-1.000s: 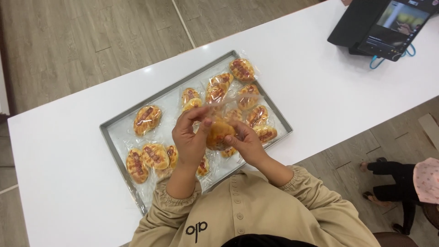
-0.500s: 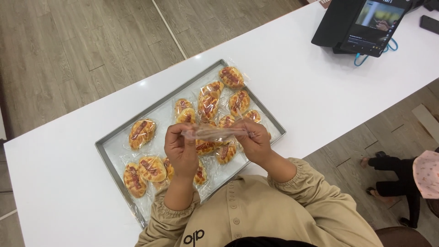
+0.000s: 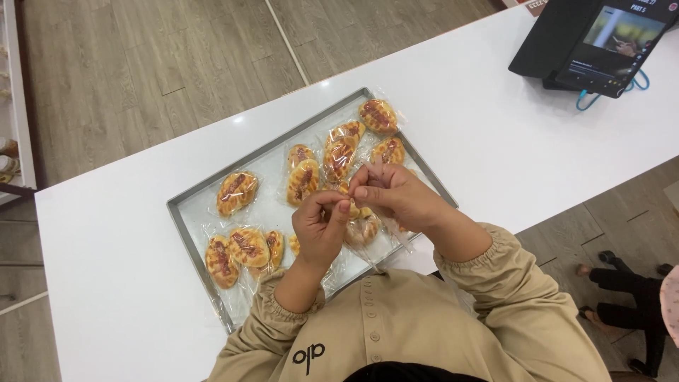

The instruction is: Individually wrapping and sealing pastries in plastic bags on a metal tray at a bakery counter.

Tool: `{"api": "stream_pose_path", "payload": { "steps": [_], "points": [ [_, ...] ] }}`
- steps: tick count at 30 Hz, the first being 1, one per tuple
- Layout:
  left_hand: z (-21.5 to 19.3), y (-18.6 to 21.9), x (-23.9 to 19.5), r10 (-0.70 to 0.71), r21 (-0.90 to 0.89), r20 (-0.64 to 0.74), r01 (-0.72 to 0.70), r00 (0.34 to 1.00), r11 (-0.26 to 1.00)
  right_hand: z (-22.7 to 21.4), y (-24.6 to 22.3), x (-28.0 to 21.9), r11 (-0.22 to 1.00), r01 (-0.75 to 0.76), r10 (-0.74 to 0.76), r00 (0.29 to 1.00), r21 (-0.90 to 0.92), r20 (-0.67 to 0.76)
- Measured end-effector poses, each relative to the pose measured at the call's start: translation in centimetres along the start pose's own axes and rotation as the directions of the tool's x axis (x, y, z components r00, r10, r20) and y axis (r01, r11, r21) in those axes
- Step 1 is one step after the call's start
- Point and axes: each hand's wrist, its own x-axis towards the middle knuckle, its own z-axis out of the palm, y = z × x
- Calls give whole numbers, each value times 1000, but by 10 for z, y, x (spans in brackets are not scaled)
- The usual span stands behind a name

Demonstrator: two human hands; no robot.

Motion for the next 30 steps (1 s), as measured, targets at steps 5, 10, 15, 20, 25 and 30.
{"api": "stream_pose_path", "payload": {
  "steps": [5,10,15,20,25,30],
  "points": [
    [-10,-17,-5,19,22,24,-19,1000,1000,6,-4,-5,999,-50,49,998,20,44],
    [-17,-21,-2,-7,7,86,6,996,1000,8,-10,-9,998,-53,54,995,-24,84],
    [-20,-5,11,195,228,228,-247,954,942,2,-20,-17,997,-17,32,979,-76,201],
    [-26,-22,-5,156,151,60,-163,986,975,-4,-8,-21,944,35,-94,982,329,164],
    [-29,-35,-21,105,83,-60,-100,993,992,-23,14,-12,717,238,-380,922,655,81],
    [-41,-53,-34,90,103,-181,-72,979,992,-57,-10,-18,766,467,-393,884,441,-253]
  ]
}}
